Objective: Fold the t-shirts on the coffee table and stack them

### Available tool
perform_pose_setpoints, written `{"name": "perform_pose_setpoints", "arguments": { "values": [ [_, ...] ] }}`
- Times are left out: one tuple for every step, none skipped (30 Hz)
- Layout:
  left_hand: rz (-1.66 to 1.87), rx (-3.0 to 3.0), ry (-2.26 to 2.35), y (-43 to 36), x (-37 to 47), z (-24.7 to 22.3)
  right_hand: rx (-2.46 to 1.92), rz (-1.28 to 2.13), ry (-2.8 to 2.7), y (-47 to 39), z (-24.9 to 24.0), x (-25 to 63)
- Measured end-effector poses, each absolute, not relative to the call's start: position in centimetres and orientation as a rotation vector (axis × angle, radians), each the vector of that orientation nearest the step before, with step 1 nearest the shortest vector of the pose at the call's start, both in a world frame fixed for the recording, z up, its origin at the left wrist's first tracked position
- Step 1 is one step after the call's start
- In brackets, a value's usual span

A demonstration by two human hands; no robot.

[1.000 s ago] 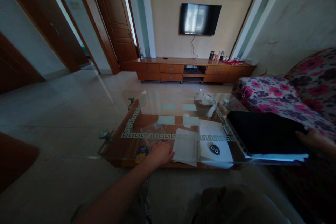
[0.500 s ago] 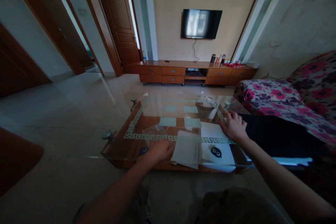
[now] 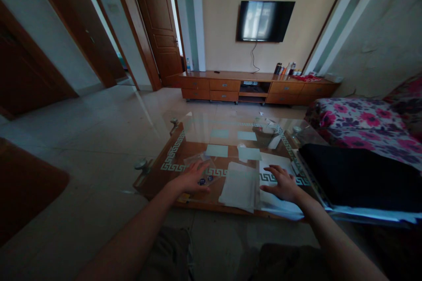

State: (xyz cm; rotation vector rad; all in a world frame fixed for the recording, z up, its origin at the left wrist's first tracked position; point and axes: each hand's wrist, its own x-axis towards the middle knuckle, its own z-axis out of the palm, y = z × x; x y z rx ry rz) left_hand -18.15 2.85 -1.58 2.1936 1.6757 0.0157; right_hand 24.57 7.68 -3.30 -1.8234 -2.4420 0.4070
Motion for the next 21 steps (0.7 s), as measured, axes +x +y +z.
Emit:
{"name": "perform_pose_setpoints", "arguments": {
  "values": [
    [-0.013, 2.186, 1.681, 3.1, -18.4, -1.9, -1.842, 0.411, -2.444, 7.7, -3.4, 24.9],
    [-0.042, 2.181, 1.684, 3.3, -18.5, -2.2, -1.856, 0.420, -2.449, 7.8, -3.5, 25.1],
    [-0.065, 2.178, 1.686, 3.5, -18.5, -2.5, -1.866, 0.433, -2.452, 7.7, -3.7, 25.2],
    [-0.085, 2.177, 1.690, 3.7, -18.5, -2.6, -1.872, 0.449, -2.455, 7.7, -3.8, 25.2],
    [-0.102, 2.174, 1.695, 3.8, -18.4, -2.7, -1.877, 0.463, -2.453, 7.7, -3.9, 25.2],
    [-0.114, 2.172, 1.699, 3.8, -18.3, -2.6, -1.881, 0.474, -2.452, 7.7, -4.0, 25.2],
    [-0.124, 2.168, 1.702, 3.8, -18.2, -2.6, -1.885, 0.482, -2.451, 7.7, -4.1, 25.1],
    [-0.127, 2.165, 1.706, 3.8, -18.1, -2.5, -1.891, 0.486, -2.449, 7.7, -4.2, 25.1],
    [-0.129, 2.161, 1.710, 3.8, -18.0, -2.3, -1.896, 0.487, -2.448, 7.7, -4.2, 25.0],
    [-0.130, 2.157, 1.713, 3.7, -17.9, -2.2, -1.898, 0.488, -2.449, 7.7, -4.3, 25.0],
    [-0.129, 2.153, 1.713, 3.6, -17.8, -2.1, -1.900, 0.488, -2.448, 7.7, -4.4, 25.0],
    [-0.126, 2.151, 1.712, 3.5, -17.7, -1.9, -1.902, 0.489, -2.447, 7.7, -4.4, 25.0],
    [-0.123, 2.149, 1.711, 3.4, -17.7, -1.8, -1.906, 0.488, -2.444, 7.7, -4.4, 25.1],
    [-0.119, 2.149, 1.708, 3.4, -17.7, -1.7, -1.910, 0.489, -2.443, 7.7, -4.4, 25.1],
    [-0.116, 2.146, 1.705, 3.3, -17.7, -1.7, -1.915, 0.490, -2.442, 7.7, -4.4, 25.1],
    [-0.114, 2.145, 1.703, 3.3, -17.7, -1.6, -1.918, 0.493, -2.442, 7.6, -4.3, 25.1],
    [-0.114, 2.142, 1.702, 3.2, -17.7, -1.6, -1.920, 0.497, -2.441, 7.5, -4.3, 25.1],
    [-0.115, 2.139, 1.702, 3.2, -17.7, -1.6, -1.920, 0.501, -2.440, 7.4, -4.3, 25.1],
    [-0.114, 2.137, 1.701, 3.1, -17.6, -1.6, -1.919, 0.504, -2.438, 7.3, -4.3, 25.0],
    [-0.110, 2.137, 1.702, 3.1, -17.6, -1.6, -1.919, 0.505, -2.434, 7.2, -4.3, 24.9],
    [-0.105, 2.134, 1.704, 3.1, -17.5, -1.6, -1.919, 0.505, -2.428, 7.1, -4.3, 24.7]
  ]
}}
